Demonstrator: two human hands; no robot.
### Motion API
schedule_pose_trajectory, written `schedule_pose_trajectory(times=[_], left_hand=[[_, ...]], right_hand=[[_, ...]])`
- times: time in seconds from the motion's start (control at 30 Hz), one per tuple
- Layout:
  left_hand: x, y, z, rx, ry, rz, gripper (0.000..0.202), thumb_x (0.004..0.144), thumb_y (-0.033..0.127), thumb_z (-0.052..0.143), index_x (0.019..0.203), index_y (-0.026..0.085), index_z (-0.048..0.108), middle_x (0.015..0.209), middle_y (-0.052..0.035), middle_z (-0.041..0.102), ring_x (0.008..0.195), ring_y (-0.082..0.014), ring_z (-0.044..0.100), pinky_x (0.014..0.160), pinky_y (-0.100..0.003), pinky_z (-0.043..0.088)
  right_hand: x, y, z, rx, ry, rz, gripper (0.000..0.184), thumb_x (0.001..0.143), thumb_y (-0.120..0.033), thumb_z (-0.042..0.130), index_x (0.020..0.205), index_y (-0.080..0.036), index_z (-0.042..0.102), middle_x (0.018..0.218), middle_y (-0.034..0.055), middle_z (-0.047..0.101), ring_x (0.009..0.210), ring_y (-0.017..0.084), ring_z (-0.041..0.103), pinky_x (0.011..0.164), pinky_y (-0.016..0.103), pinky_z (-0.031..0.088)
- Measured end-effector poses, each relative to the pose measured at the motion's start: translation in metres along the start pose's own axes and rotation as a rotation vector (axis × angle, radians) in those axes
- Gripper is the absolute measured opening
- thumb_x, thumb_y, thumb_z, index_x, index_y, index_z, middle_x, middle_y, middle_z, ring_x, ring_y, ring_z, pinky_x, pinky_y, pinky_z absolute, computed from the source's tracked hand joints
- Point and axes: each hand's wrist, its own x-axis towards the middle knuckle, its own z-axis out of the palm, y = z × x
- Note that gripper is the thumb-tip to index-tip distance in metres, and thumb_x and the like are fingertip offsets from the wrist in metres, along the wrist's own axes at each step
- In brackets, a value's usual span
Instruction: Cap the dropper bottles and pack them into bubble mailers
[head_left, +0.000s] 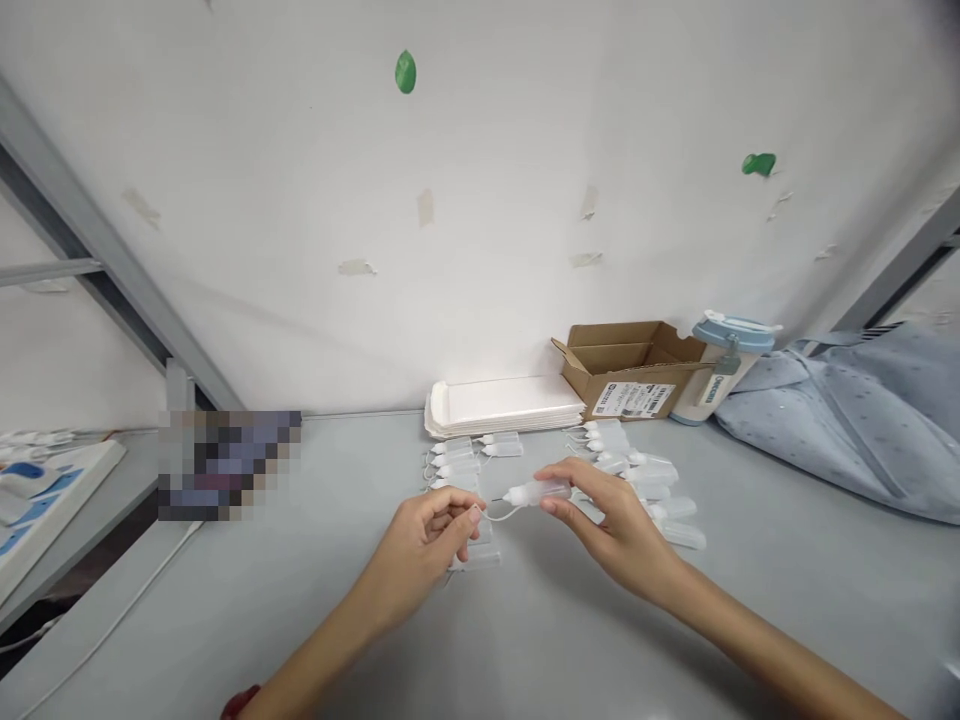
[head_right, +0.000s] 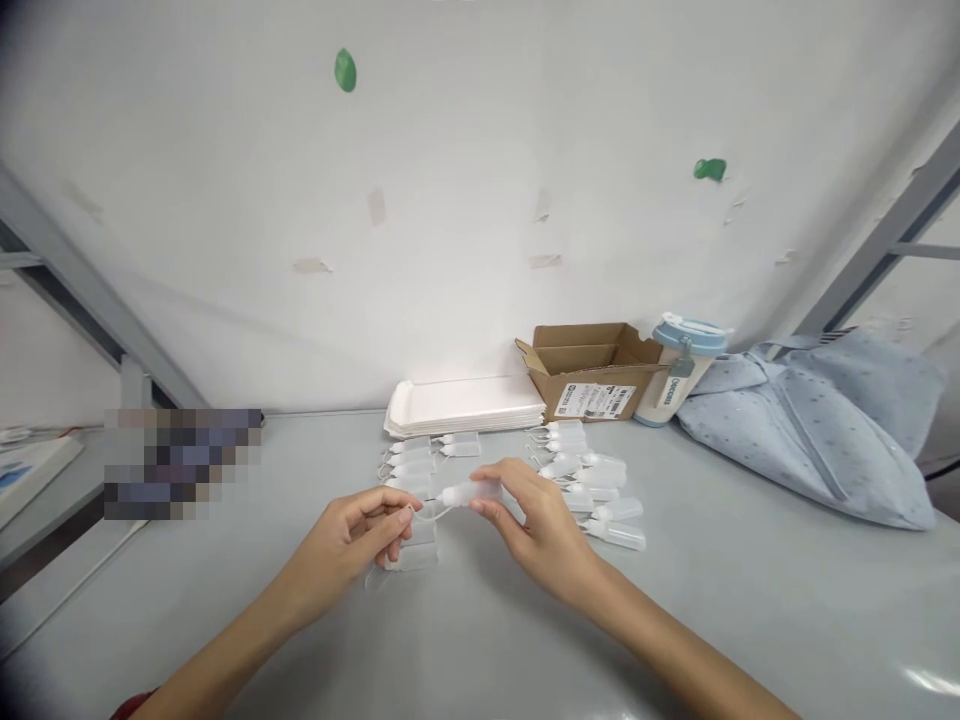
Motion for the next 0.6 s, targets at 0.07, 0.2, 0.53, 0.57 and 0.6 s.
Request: schedule_pose_trajectory(times=[0.07,0.2,0.53,0.57,0.6], left_hand=[[-0.0005,-0.0010,-0.0007,-0.004,0.006,0.002,0.026,0.080,0.039,0.055,0.092,0.020,0.068,0.072,-0.0009,0.061,0.059,-0.0125,0.054,0.055,-0.024,0.044],[-0.0016,-0.0023,0.0008,-0.005,-0.003,0.019,0.025,0.079,0.037,0.056,0.090,0.020,0.071,0.071,-0.0007,0.060,0.059,-0.0124,0.054,0.056,-0.024,0.043],[-0.0032,0.0009,0.0057,-0.006,0.000,0.060,0.024,0.080,0.036,0.056,0.086,0.020,0.073,0.071,-0.0016,0.062,0.058,-0.0126,0.054,0.054,-0.023,0.042],[-0.0030,0.0010,0.0060,-0.013,-0.002,0.059,0.023,0.080,0.036,0.057,0.086,0.020,0.073,0.071,-0.0015,0.061,0.058,-0.0124,0.054,0.054,-0.023,0.042],[-0.0028,0.0010,0.0063,-0.019,-0.003,0.059,0.023,0.079,0.035,0.057,0.086,0.020,0.073,0.071,-0.0013,0.061,0.058,-0.0122,0.053,0.055,-0.023,0.042]], right_hand=[[-0.0008,0.0010,0.0005,0.010,-0.011,0.006,0.017,0.090,-0.032,0.049,0.103,-0.025,0.057,0.087,0.0042,0.064,0.078,0.018,0.060,0.067,0.031,0.048],[-0.0027,-0.0018,0.0022,0.016,-0.026,0.008,0.016,0.089,-0.030,0.050,0.103,-0.025,0.057,0.085,0.0031,0.063,0.078,0.017,0.059,0.067,0.030,0.047],[-0.0015,-0.0063,0.0006,0.030,-0.047,-0.001,0.016,0.090,-0.032,0.048,0.101,-0.025,0.058,0.085,0.0030,0.063,0.077,0.017,0.059,0.066,0.030,0.047],[-0.0015,-0.0066,0.0004,0.034,-0.052,-0.001,0.016,0.090,-0.032,0.048,0.101,-0.025,0.058,0.084,0.0032,0.063,0.077,0.017,0.059,0.066,0.030,0.047],[-0.0016,-0.0069,0.0002,0.038,-0.059,-0.001,0.016,0.090,-0.032,0.048,0.101,-0.025,0.058,0.084,0.0033,0.063,0.076,0.017,0.059,0.065,0.030,0.047]])
